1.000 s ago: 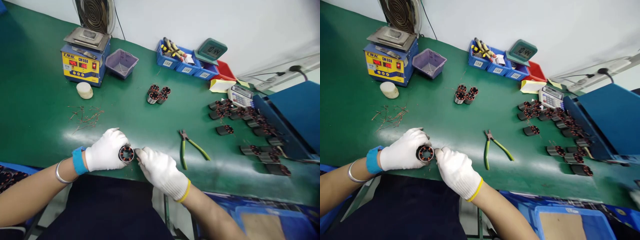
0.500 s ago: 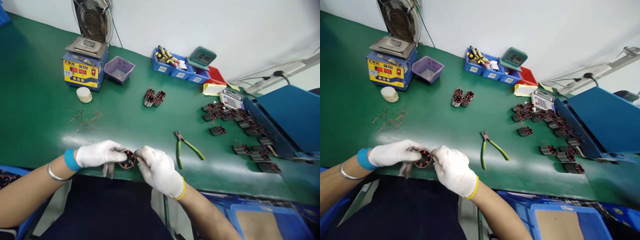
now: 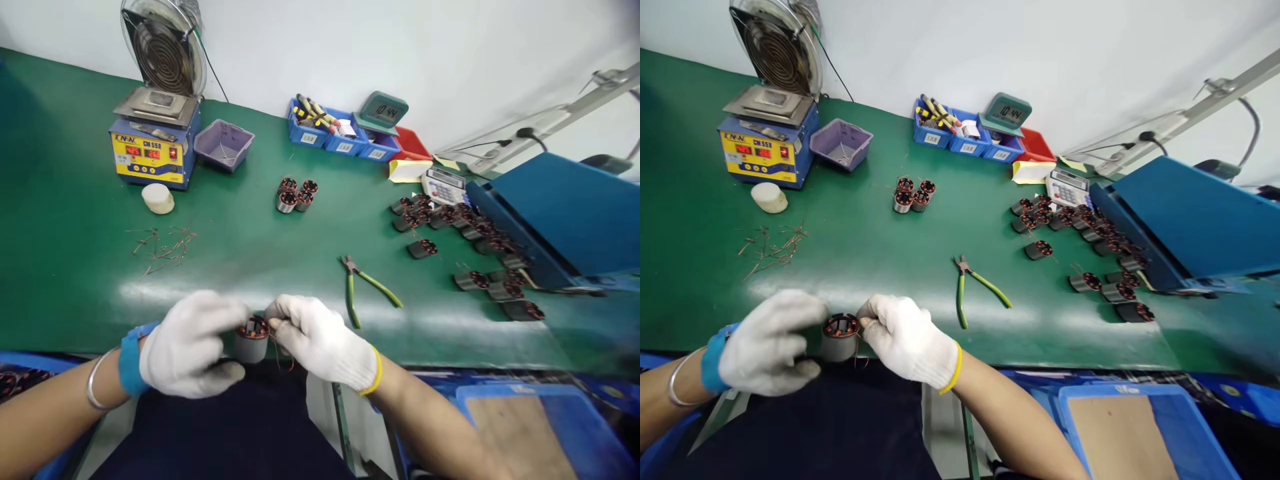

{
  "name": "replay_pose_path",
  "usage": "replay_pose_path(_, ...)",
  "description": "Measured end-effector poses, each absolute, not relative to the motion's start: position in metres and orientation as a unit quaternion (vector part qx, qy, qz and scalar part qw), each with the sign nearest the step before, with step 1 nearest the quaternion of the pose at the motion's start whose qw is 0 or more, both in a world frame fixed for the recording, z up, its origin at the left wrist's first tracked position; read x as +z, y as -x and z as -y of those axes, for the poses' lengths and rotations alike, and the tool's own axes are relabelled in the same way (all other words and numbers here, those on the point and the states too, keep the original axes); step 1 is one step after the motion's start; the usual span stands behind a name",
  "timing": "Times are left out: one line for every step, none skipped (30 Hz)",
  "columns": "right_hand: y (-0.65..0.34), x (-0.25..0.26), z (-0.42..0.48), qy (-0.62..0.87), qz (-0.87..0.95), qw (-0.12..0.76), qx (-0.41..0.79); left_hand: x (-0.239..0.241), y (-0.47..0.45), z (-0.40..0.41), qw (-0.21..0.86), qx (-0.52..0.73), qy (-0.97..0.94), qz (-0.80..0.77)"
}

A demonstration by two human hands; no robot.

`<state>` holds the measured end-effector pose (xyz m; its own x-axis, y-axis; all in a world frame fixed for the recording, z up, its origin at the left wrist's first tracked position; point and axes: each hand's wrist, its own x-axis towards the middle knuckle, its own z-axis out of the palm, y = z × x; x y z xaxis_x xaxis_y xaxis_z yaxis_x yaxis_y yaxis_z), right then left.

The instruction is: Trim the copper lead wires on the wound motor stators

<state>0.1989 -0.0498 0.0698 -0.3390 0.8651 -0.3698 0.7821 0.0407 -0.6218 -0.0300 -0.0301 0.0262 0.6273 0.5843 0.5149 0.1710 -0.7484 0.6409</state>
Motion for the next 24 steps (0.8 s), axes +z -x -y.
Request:
replay_pose_path(-0.198,0.072,0.051,0.578,0.731,0.06,0.358,0.029,0.029,0.027,0.362,0.383,-0.801,-0.284)
replay_pose_path(-0.197,0.074,0.053,0.583,0.739,0.065,0.33,0.031,0.028,0.023,0.47,0.358,-0.731,-0.341)
replay_pose_path(-0.195,0.077,0.054,0.587,0.745,0.065,0.311,0.033,0.025,0.02,0.587,0.292,-0.656,-0.374)
replay_pose_path(-0.193,0.079,0.056,0.59,0.748,0.059,0.297,0.035,0.022,0.018,0.691,0.201,-0.585,-0.374)
replay_pose_path(-0.192,0.08,0.057,0.592,0.751,0.048,0.287,0.036,0.019,0.016,0.764,0.111,-0.532,-0.348)
replay_pose_path(-0.191,0.081,0.057,0.597,0.753,0.036,0.274,0.038,0.016,0.016,0.8,0.052,-0.502,-0.325)
replay_pose_path(-0.19,0.081,0.058,0.604,0.754,0.021,0.258,0.039,0.014,0.017,0.807,0.038,-0.492,-0.326)
replay_pose_path(-0.189,0.081,0.058,0.616,0.751,0.006,0.238,0.04,0.012,0.02,0.795,0.068,-0.496,-0.342)
replay_pose_path(-0.189,0.081,0.057,0.629,0.746,-0.006,0.219,0.041,0.011,0.023,0.773,0.127,-0.505,-0.362)
replay_pose_path(-0.189,0.08,0.056,0.642,0.738,-0.011,0.208,0.042,0.011,0.026,0.75,0.186,-0.514,-0.374)
replay_pose_path(-0.189,0.078,0.054,0.651,0.73,-0.008,0.21,0.042,0.011,0.03,0.729,0.242,-0.519,-0.374)
replay_pose_path(-0.19,0.077,0.052,0.655,0.722,0.001,0.224,0.042,0.012,0.033,0.713,0.291,-0.523,-0.366)
replay_pose_path(-0.191,0.077,0.049,0.651,0.716,0.014,0.251,0.043,0.012,0.036,0.696,0.334,-0.525,-0.359)
replay_pose_path(-0.191,0.077,0.048,0.641,0.713,0.026,0.283,0.043,0.012,0.037,0.678,0.369,-0.526,-0.357)
replay_pose_path(-0.192,0.078,0.046,0.627,0.713,0.036,0.313,0.043,0.012,0.038,0.663,0.393,-0.528,-0.356)
replay_pose_path(-0.191,0.08,0.046,0.615,0.715,0.041,0.329,0.042,0.01,0.037,0.654,0.403,-0.534,-0.353)
replay_pose_path(-0.191,0.082,0.046,0.608,0.721,0.041,0.33,0.042,0.008,0.035,0.652,0.388,-0.552,-0.346)
replay_pose_path(-0.189,0.084,0.047,0.606,0.729,0.036,0.317,0.041,0.006,0.033,0.654,0.345,-0.583,-0.335)
replay_pose_path(-0.188,0.086,0.048,0.608,0.737,0.027,0.293,0.039,0.004,0.031,0.65,0.289,-0.623,-0.326)
replay_pose_path(-0.187,0.087,0.049,0.612,0.744,0.016,0.267,0.037,0.002,0.028,0.626,0.234,-0.669,-0.326)
replay_pose_path(-0.186,0.086,0.05,0.617,0.748,0.01,0.243,0.034,0.0,0.026,0.575,0.197,-0.719,-0.338)
replay_pose_path(-0.185,0.084,0.05,0.622,0.747,0.015,0.236,0.031,-0.001,0.025,0.498,0.181,-0.77,-0.354)
replay_pose_path(-0.185,0.079,0.05,0.624,0.737,0.034,0.257,0.028,-0.001,0.024,0.404,0.182,-0.819,-0.366)
replay_pose_path(-0.186,0.073,0.049,0.623,0.716,0.066,0.308,0.025,-0.001,0.023,0.304,0.187,-0.858,-0.369)
